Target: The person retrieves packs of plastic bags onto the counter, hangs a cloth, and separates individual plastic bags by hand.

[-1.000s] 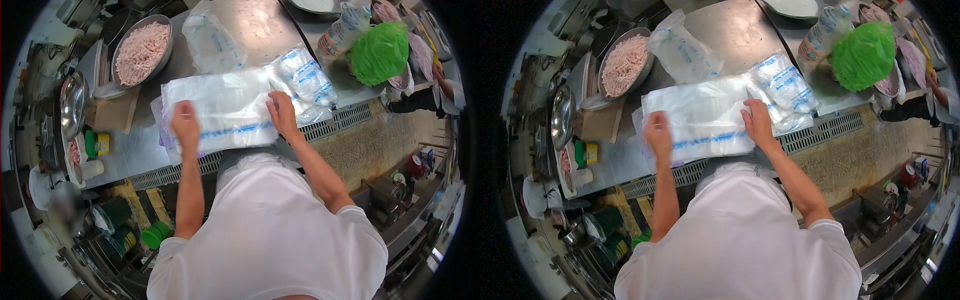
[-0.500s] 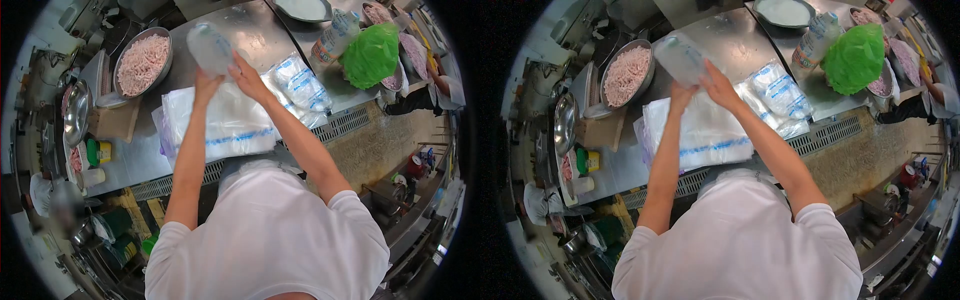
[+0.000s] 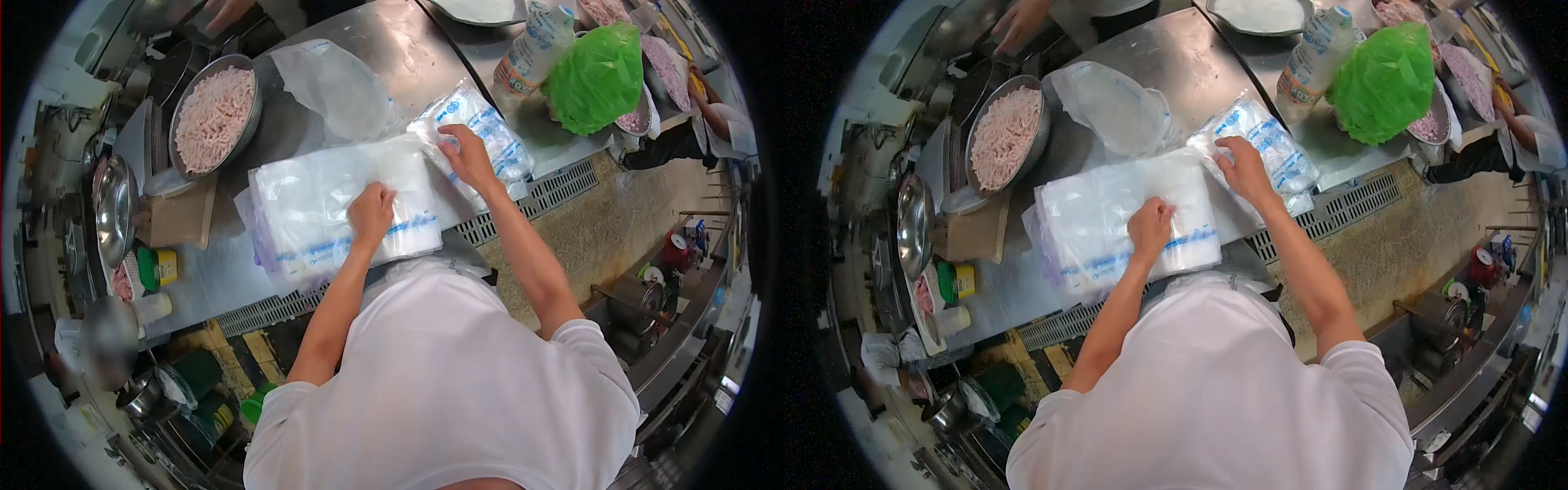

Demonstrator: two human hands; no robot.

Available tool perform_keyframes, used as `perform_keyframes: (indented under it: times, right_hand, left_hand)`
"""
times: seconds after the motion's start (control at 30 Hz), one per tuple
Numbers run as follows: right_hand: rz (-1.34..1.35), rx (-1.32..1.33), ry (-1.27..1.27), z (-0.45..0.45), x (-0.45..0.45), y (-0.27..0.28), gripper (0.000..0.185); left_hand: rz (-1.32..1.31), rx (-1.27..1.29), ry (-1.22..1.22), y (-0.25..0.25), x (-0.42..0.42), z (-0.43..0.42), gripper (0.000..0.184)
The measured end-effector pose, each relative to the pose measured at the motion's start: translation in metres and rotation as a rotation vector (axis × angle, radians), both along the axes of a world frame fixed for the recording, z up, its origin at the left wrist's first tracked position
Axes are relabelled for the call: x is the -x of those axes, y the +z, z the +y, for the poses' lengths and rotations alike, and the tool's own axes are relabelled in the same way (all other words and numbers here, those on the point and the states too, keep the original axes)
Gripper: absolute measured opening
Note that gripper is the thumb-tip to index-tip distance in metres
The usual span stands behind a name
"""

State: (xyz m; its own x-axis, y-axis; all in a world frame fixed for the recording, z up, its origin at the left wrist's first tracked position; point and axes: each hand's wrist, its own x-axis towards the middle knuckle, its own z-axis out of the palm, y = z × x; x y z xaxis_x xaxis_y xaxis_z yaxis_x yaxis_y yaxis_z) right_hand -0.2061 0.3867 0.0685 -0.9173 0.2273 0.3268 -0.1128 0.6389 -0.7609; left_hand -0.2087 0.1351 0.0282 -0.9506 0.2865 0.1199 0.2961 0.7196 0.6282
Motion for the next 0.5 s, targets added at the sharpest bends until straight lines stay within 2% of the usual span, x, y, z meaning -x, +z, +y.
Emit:
perform_keyframes:
  times: [0.13,0.23,0.3,0.4,0.43,0.5]
  right_hand:
    - [-0.344,0.428,-0.082,-0.021,-0.025,0.024,0.015]
    - [-0.218,0.374,0.153,-0.054,-0.051,0.024,0.015]
    - [-0.183,0.345,0.218,-0.079,-0.057,0.025,0.014]
    - [-0.345,0.407,0.36,-0.088,-0.047,0.029,0.016]
    - [-0.437,0.443,0.422,-0.09,-0.042,0.032,0.018]
    - [-0.377,0.406,0.445,-0.099,-0.041,0.044,0.02]
  left_hand:
    - [-0.216,-0.201,-0.024,0.016,0.011,-0.014,0.018]
    - [-0.319,-0.331,-0.015,0.034,0.002,-0.022,0.017]
    - [-0.332,-0.381,-0.023,0.048,-0.003,-0.026,0.016]
    - [-0.285,-0.261,-0.088,0.067,-0.01,-0.031,0.019]
    - [-0.331,-0.338,-0.056,0.07,-0.011,-0.032,0.018]
    - [-0.416,-0.493,0.023,0.079,-0.017,-0.032,0.018]
